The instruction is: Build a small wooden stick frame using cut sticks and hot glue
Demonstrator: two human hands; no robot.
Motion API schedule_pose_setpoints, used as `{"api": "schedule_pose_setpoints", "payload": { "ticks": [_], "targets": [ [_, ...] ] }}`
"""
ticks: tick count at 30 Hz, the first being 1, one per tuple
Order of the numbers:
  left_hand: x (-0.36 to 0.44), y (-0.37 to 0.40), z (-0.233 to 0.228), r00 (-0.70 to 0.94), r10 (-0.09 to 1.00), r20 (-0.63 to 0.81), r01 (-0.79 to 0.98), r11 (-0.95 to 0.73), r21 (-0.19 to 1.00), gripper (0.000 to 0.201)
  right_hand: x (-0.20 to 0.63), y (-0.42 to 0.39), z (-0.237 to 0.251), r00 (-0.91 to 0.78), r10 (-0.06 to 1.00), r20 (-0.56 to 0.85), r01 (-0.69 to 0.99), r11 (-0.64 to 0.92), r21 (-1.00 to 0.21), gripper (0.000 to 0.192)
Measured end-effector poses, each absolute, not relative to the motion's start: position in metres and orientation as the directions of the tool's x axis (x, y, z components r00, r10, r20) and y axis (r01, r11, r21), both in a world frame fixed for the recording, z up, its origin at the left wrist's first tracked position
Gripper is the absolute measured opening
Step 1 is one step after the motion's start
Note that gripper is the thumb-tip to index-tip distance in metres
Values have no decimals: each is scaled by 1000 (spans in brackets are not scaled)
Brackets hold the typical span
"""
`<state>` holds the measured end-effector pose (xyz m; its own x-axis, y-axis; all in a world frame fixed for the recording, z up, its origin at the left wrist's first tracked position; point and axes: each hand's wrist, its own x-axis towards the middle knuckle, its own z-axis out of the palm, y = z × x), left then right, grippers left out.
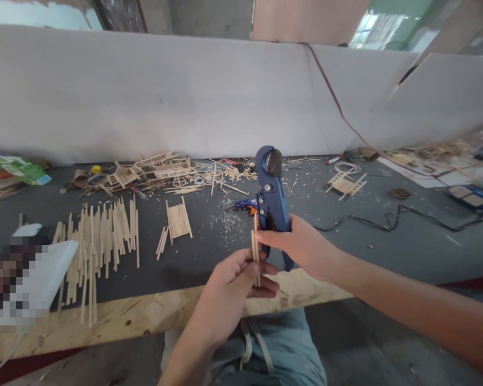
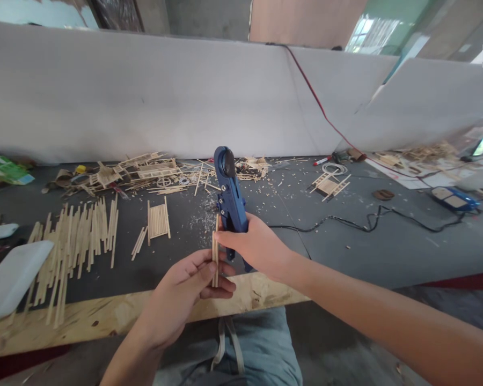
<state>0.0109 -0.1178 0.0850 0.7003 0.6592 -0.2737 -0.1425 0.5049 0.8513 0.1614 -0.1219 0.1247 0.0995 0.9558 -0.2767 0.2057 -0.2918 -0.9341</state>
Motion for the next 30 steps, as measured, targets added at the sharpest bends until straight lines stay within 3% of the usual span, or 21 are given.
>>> {"api": "schedule_pose_setpoints", "payload": {
  "ticks": [22, 30],
  "targets": [
    [13, -115, 83, 694, 665, -274, -117, 480, 869, 16, 160, -122, 119, 112, 948, -299, 175, -315, -933, 12],
    [15, -115, 83, 664, 698, -268, -107, 444, 890, 16, 162, -120, 112, 86, 965, -248, 175, -260, -950, 10]
  ]
}}
